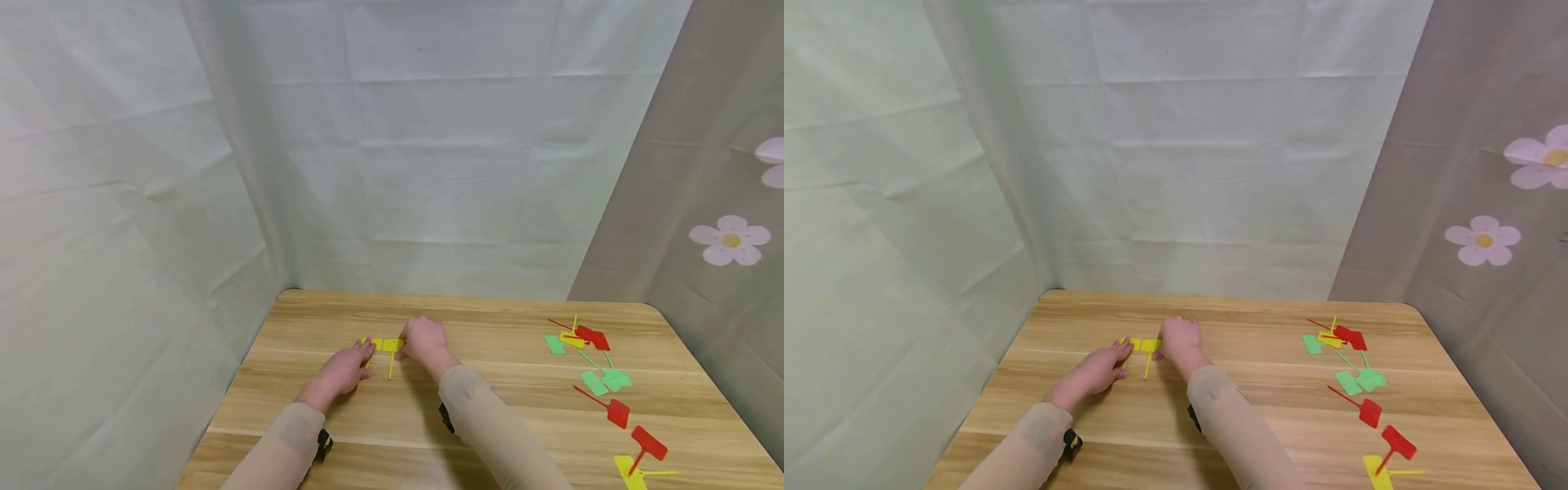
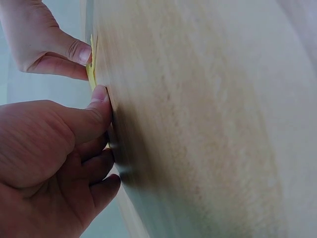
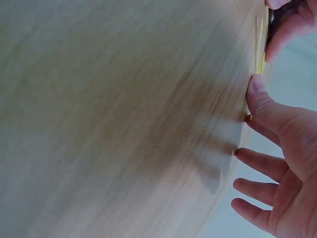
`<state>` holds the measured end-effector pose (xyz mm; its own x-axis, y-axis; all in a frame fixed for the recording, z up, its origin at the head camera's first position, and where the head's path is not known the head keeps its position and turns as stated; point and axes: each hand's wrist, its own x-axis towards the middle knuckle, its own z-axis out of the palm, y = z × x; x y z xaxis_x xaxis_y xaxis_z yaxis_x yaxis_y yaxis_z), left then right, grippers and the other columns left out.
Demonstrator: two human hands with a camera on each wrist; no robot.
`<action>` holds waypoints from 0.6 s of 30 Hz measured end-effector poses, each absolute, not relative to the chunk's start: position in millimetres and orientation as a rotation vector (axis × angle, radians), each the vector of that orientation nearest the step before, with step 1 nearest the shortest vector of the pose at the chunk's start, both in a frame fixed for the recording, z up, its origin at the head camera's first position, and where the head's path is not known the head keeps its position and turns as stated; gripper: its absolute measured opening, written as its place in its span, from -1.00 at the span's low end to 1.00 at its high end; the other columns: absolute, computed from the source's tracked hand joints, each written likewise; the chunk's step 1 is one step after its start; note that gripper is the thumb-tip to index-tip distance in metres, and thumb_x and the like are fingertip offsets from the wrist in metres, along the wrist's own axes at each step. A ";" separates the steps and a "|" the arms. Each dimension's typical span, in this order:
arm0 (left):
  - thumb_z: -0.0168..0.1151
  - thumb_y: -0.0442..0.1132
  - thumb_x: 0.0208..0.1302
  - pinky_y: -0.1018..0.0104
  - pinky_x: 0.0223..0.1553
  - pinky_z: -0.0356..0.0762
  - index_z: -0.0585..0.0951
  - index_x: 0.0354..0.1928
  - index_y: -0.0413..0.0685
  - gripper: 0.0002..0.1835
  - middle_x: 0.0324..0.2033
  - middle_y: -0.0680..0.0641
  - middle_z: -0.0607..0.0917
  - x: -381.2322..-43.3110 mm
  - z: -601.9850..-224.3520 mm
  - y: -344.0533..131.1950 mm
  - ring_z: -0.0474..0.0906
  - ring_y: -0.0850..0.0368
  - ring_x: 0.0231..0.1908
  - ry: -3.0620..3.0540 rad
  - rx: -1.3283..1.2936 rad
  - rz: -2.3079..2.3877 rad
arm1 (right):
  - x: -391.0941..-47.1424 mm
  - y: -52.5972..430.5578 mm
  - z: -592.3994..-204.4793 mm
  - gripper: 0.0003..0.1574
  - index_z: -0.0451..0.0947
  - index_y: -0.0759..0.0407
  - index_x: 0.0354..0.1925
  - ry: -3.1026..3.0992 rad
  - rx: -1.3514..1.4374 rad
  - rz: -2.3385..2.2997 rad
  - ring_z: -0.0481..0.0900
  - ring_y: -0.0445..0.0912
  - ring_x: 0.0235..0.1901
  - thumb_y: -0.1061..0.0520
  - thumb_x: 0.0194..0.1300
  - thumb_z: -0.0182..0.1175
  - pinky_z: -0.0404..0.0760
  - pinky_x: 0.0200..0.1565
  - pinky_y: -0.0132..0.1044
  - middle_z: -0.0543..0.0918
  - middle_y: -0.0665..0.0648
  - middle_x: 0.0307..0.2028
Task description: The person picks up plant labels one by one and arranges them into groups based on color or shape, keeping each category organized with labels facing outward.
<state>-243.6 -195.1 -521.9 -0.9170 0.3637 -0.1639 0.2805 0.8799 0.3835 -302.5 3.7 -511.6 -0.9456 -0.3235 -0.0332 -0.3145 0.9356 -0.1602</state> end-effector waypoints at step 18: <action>0.23 -0.22 0.39 -0.20 0.41 0.06 0.31 0.45 -0.25 -0.35 0.48 -0.21 0.21 -241.6 -522.6 -190.4 0.10 -0.19 0.46 2.844 0.512 0.412 | -301.9 4.8 -513.2 -0.44 0.79 -0.20 -0.11 3.033 -0.514 -0.219 0.63 -0.03 -0.04 -0.33 -0.12 0.53 0.57 0.03 0.05 0.76 -0.13 -0.12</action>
